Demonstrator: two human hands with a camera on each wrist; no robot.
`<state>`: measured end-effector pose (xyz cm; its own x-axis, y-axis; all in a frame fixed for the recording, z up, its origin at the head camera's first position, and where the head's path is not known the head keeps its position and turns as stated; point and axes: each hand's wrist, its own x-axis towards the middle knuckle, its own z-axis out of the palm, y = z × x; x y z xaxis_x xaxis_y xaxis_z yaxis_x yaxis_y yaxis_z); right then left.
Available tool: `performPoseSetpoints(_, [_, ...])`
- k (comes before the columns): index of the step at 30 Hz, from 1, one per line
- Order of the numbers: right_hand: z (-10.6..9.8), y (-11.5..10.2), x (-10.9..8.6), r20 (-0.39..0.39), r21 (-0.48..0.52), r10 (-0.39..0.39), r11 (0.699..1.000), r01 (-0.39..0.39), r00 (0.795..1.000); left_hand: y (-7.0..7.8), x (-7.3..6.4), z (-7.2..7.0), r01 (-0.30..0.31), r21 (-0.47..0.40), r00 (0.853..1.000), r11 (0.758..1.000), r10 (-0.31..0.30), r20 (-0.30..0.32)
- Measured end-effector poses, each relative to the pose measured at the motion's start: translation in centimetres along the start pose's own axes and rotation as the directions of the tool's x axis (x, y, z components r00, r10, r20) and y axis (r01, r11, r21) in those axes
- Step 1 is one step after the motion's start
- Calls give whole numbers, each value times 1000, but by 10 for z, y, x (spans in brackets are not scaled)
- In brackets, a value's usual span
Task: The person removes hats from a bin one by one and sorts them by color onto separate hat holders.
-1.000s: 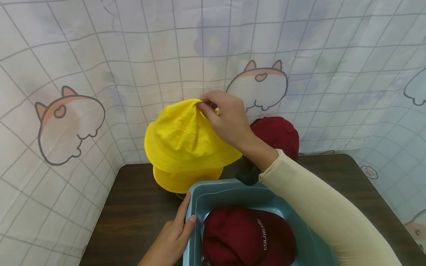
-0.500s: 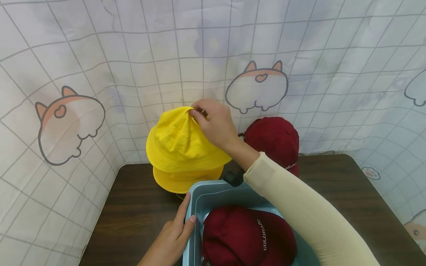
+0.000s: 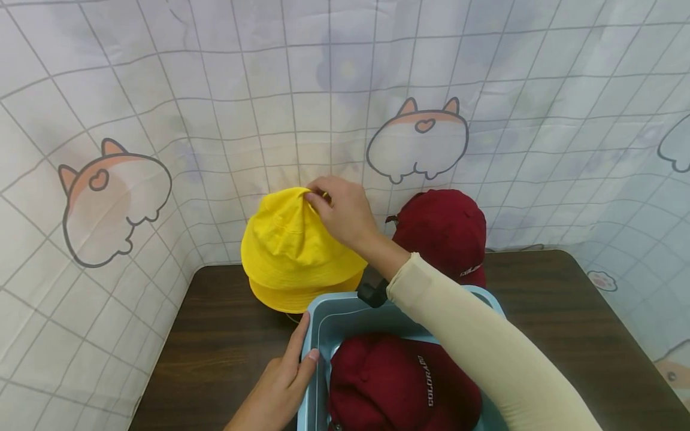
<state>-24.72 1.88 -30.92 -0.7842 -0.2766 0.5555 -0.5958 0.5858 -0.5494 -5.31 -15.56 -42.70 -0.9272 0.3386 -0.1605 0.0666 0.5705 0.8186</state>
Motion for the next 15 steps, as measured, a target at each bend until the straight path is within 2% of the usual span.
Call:
performPoseSetpoints(10, [8, 12, -5, 48, -17, 22, 1000, -21, 999, -4, 2, -3, 21, -51, 998, 998, -18, 55])
performPoseSetpoints(15, [7, 14, -8, 69, 17, 34, 999, -35, 997, -4, 2, -4, 7, -46, 998, 999, -5, 55])
